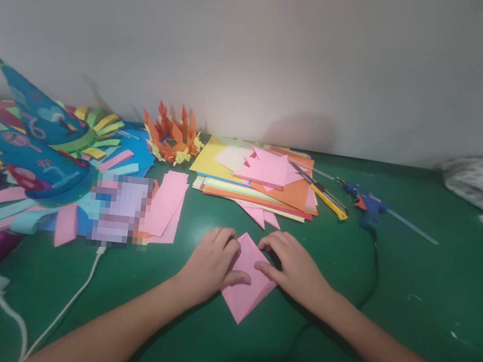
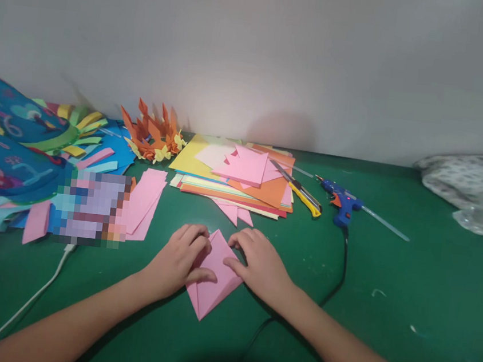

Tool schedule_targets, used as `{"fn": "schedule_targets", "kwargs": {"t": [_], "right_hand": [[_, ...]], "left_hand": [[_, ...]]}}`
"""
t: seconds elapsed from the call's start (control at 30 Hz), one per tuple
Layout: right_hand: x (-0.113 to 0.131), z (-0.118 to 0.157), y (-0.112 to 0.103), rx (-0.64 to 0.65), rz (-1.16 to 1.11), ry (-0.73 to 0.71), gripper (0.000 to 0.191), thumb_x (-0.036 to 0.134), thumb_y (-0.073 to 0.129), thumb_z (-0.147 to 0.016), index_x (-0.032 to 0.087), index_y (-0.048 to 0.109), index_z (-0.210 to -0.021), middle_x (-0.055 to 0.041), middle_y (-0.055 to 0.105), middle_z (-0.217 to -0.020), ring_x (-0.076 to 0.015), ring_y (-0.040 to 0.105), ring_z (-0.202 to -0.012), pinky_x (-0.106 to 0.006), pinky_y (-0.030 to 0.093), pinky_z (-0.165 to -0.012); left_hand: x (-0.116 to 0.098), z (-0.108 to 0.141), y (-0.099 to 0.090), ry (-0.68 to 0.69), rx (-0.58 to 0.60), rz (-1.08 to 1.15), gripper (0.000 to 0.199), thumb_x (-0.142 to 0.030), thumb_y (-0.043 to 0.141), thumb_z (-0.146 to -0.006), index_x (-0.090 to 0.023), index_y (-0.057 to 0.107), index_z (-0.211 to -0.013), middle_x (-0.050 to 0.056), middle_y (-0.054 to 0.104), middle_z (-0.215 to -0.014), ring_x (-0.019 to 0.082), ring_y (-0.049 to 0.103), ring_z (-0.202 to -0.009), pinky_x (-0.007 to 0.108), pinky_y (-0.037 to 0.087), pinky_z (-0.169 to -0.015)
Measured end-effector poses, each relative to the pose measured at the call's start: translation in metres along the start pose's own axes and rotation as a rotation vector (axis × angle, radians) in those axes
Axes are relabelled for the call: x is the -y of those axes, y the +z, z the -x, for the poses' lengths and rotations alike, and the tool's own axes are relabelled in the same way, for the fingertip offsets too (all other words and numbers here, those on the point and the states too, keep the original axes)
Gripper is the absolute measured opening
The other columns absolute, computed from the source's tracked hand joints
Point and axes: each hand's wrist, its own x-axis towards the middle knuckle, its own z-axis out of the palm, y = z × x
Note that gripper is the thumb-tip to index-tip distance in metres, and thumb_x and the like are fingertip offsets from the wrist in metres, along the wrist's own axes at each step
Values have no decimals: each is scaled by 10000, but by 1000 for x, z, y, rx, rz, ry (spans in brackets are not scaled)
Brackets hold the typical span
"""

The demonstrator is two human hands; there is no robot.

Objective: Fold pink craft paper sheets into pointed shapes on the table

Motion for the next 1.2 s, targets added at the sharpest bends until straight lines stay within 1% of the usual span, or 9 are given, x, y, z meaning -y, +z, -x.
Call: {"fn": "schedule_targets", "kwargs": {"t": [0.17,0.33,0.43,0.57,0.77,0.83,0.97,1.13,1.2], "right_hand": [[2,-1,-1,17,-225,102,106,157,603,-764,205,559,-847,3,576,-743,-163,533,-715,-275,406,-645],[6,-2,-2,19,-462,163,212,276,569,-816,196,576,-1012,20,566,-692,-133,535,-640,-244,425,-602],[9,-2,-3,5,-497,156,197,352,530,-855,190,627,-911,-5,620,-726,-143,565,-670,-243,427,-604],[11,-2,-4,-47,-512,115,196,336,524,-866,188,631,-795,-15,663,-766,-152,596,-716,-245,438,-652],[12,-2,-2,-136,-427,62,239,309,503,-868,193,561,-666,-2,613,-658,-145,567,-634,-247,419,-607],[12,-2,-1,-156,-413,45,258,321,477,-880,196,550,-666,-5,606,-653,-148,563,-628,-251,421,-602],[12,-2,0,-108,-446,72,331,380,408,-920,192,559,-694,-10,609,-669,-154,566,-635,-258,436,-616],[10,-1,-4,-5,-597,82,369,429,357,-948,188,637,-936,-42,666,-894,-188,603,-852,-276,454,-759],[8,-1,-6,56,-661,107,353,449,416,-926,193,636,-1030,-40,668,-928,-186,597,-845,-269,454,-734]], "left_hand": [[1,1,-1,44,-46,163,482,-599,633,-706,-167,516,-886,109,505,-1066,259,503,-968,433,456,-835],[1,3,-1,39,-36,337,445,-485,712,-703,-181,498,-947,76,450,-1021,196,534,-889,317,508,-751],[-1,5,2,98,-2,368,470,-453,725,-706,-203,478,-1017,81,434,-1087,201,541,-946,318,512,-797],[-3,6,5,160,56,366,478,-460,700,-731,-191,470,-1052,90,446,-1091,206,546,-947,326,515,-798],[-7,5,2,129,101,365,423,-440,696,-742,-195,499,-1025,91,449,-1120,176,546,-882,292,508,-747],[-9,4,2,118,122,380,411,-457,704,-727,-197,519,-986,64,489,-1045,158,539,-814,269,492,-708],[-8,3,2,107,112,442,366,-443,725,-712,-189,540,-899,4,515,-839,138,513,-731,231,445,-661],[0,1,-5,15,-15,489,295,-406,691,-766,-179,537,-875,16,522,-837,149,517,-778,237,427,-695],[4,0,-10,-39,-57,480,254,-399,649,-806,-181,540,-876,20,527,-837,153,517,-771,242,420,-684]]}}
